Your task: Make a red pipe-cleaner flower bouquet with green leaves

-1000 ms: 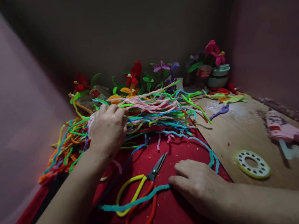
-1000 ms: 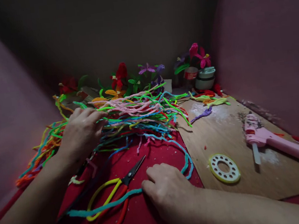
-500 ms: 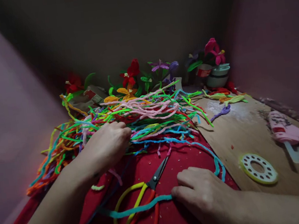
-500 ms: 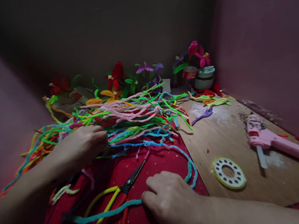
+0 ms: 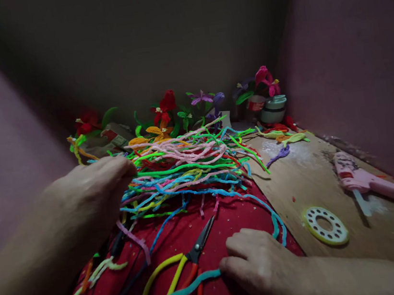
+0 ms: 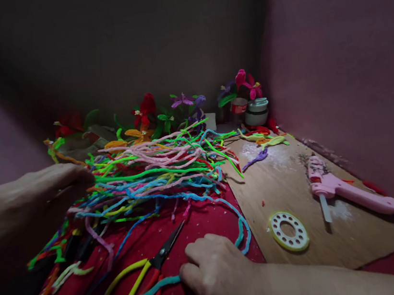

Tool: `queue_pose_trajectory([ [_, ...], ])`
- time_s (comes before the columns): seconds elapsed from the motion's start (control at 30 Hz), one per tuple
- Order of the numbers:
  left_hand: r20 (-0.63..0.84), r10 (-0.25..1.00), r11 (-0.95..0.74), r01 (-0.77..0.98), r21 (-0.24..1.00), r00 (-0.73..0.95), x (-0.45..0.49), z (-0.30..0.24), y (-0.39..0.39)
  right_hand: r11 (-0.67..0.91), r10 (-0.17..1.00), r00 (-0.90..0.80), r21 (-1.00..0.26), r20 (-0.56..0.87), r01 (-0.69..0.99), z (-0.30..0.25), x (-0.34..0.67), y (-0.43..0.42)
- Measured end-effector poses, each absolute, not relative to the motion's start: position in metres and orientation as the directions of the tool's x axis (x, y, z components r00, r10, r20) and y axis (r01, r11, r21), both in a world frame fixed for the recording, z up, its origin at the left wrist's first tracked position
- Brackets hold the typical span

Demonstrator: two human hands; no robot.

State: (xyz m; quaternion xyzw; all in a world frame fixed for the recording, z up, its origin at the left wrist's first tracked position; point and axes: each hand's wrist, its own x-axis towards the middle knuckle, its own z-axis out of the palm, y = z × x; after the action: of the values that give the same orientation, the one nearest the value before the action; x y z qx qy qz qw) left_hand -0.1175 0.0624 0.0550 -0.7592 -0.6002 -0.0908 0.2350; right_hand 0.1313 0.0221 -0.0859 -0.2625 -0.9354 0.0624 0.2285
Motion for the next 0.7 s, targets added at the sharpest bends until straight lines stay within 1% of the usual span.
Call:
queue_pose_trajectory([
  [0.07, 0.5, 0.803, -0.206, 0.939, -0.276, 0.324, -0.117, 0.057, 0.062, 0.857, 0.515, -0.755, -0.221, 0.407, 0.466, -0.086, 0.131, 0.022],
  [0.13, 0.538, 0.761, -0.221, 0.925, -0.309, 0.362, -0.114, 0.059, 0.061, 0.859, 0.511, -0.755, -0.209, 0.412, 0.467, -0.086, 0.13, 0.022],
  [0.27, 0.605, 0.736, -0.155, 0.945, -0.287, 0.304, -0.108, 0.06, 0.06, 0.854, 0.52, -0.765, -0.213, 0.379, 0.475, -0.083, 0.13, 0.022],
  [0.4, 0.624, 0.723, -0.165, 0.952, -0.259, 0.296, -0.104, 0.059, 0.059, 0.845, 0.535, -0.773, -0.231, 0.342, 0.483, -0.078, 0.131, 0.021],
  [0.47, 0.597, 0.749, -0.152, 0.952, -0.266, 0.286, -0.102, 0.058, 0.06, 0.842, 0.539, -0.781, -0.227, 0.315, 0.489, -0.076, 0.131, 0.021],
  [0.57, 0.513, 0.827, -0.105, 0.959, -0.263, 0.231, -0.104, 0.056, 0.062, 0.851, 0.525, -0.792, -0.187, 0.311, 0.491, -0.077, 0.131, 0.02],
  [0.63, 0.421, 0.881, -0.12, 0.962, -0.244, 0.217, -0.107, 0.055, 0.064, 0.859, 0.51, -0.795, -0.156, 0.329, 0.487, -0.079, 0.131, 0.02],
  [0.7, 0.306, 0.917, -0.171, 0.945, -0.28, 0.257, -0.109, 0.053, 0.067, 0.863, 0.504, -0.792, -0.155, 0.345, 0.481, -0.08, 0.131, 0.02],
])
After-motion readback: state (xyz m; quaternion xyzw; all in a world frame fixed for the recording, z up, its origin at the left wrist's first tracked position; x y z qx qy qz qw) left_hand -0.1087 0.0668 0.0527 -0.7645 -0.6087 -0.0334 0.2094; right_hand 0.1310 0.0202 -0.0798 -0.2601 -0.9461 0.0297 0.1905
